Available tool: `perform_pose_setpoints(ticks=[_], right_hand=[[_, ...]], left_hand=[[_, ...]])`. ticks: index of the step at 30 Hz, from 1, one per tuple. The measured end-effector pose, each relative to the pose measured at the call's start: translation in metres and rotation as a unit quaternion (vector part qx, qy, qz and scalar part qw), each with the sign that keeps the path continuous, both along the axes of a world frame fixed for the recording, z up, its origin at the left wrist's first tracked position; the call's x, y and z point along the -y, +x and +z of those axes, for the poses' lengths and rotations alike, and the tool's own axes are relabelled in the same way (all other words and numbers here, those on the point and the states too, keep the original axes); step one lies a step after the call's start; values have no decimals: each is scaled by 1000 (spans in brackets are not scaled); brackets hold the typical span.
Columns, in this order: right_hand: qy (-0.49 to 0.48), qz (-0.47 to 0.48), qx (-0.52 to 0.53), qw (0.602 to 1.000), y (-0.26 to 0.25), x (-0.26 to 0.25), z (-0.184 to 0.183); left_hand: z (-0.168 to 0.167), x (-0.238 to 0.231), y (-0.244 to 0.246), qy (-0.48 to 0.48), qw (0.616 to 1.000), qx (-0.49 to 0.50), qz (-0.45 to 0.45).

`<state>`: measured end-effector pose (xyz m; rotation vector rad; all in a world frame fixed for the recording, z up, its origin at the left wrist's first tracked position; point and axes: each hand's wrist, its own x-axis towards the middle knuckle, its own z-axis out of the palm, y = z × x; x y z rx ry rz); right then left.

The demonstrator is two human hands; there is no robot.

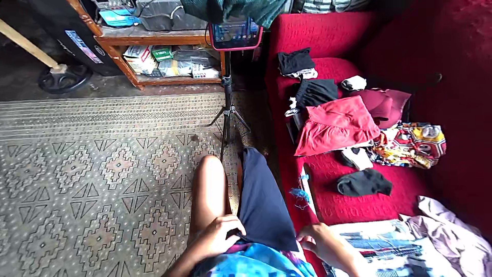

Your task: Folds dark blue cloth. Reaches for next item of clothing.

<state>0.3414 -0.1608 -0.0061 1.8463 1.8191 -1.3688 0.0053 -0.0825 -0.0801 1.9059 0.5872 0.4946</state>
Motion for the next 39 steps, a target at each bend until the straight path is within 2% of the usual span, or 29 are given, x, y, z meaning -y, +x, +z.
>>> perform_pose_setpoints(ticks=[1, 2, 5, 7, 11, 14, 19, 21, 23, 25, 27, 30, 33, 36, 39], right_hand=[[-29, -5, 10, 1000, -3, -1, -3], [-16, -18, 10, 1000, -7, -3, -4], [136, -37, -11, 990, -25, -24, 0], [179, -3, -21, 984, -46, -45, 5], [168, 107, -78, 977, -100, -63, 16], [148, 151, -84, 974, -116, -55, 19], [248, 66, -39, 966, -135, -32, 0], [313, 41, -18, 949, -144, -21, -16], [349, 40, -51, 935, -142, -16, -32], [316, 58, -110, 940, -132, -16, -39], [258, 67, -166, 949, -121, -20, -51], [195, 19, -256, 947, -98, -30, -86], [117, -40, -403, 907, -83, -46, -103], [-14, -23, -513, 858, -77, -65, -102], [-102, 6, -545, 832, -75, -78, -102]], left_hand=[[-3, 1, 1, -6, 1000, -11, -9], [-2, -1, 2, -9, 1000, -14, -15], [10, -14, 5, -5, 1000, 0, -28], [19, -21, 9, 16, 999, 20, -32], [39, -21, 18, 70, 997, 17, 21], [38, -11, 14, 82, 995, 11, 60], [31, 7, 15, 54, 986, 47, 149], [29, 12, 18, 58, 987, 50, 143], [30, 9, 17, 43, 994, 51, 89], [30, 0, 12, -11, 998, 54, 9], [24, -14, 12, -84, 994, 67, -14], [5, -40, 29, -159, 981, 59, 93], [-20, -80, 62, -96, 974, 10, 206], [-40, -128, 100, -92, 965, -24, 243], [-54, -159, 124, -135, 955, -55, 259]])
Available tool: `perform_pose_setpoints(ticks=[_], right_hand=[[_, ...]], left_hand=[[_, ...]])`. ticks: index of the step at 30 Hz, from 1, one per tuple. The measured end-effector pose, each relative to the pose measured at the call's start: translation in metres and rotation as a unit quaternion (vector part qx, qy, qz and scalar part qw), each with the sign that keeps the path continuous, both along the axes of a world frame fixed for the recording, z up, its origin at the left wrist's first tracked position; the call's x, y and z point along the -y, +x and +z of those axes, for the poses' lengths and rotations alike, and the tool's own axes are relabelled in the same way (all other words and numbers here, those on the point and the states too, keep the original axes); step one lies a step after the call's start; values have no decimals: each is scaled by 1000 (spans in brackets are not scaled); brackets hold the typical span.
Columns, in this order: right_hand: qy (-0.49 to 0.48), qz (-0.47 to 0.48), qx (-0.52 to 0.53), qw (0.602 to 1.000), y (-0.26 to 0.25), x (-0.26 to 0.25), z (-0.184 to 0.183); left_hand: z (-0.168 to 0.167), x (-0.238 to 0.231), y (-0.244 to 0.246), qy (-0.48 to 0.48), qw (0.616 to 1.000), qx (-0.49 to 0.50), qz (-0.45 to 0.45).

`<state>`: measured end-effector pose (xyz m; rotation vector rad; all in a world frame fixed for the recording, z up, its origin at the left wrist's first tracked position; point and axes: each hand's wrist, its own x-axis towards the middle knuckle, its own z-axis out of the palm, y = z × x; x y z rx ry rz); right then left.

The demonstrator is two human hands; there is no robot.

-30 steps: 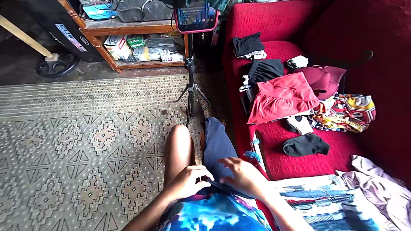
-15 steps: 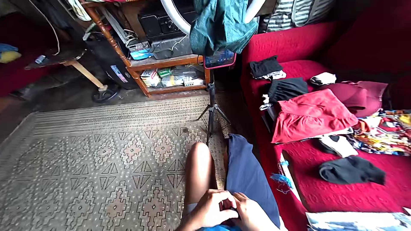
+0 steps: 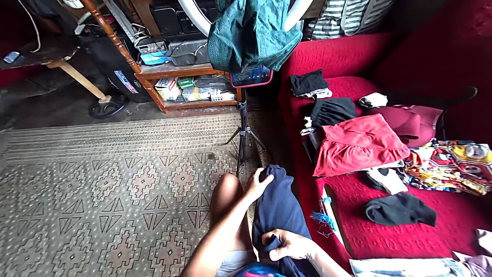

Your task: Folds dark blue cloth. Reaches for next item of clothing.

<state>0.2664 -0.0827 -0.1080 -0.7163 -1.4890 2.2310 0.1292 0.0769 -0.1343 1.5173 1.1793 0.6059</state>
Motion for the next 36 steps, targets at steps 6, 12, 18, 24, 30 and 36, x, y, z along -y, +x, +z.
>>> perform_pose_setpoints(ticks=[6, 12, 18, 24, 30, 36], right_hand=[[39, 47, 31, 998, -6, -3, 5], [39, 72, 38, 996, -6, -5, 5], [30, 36, 20, 999, -5, -4, -2], [8, 70, 32, 997, -15, -18, 2], [14, 68, 29, 997, -18, -18, 1], [80, 50, 21, 995, -15, -8, 11]], left_hand=[[3, -33, 6, 21, 998, -57, -17], [-1, -55, 14, 64, 996, -62, 14], [-8, -50, -11, 64, 997, -33, -33], [-15, -60, -18, 43, 999, 2, 13], [-4, -73, -38, -236, 925, 272, 125], [-8, -71, -38, -260, 893, 346, 121]])
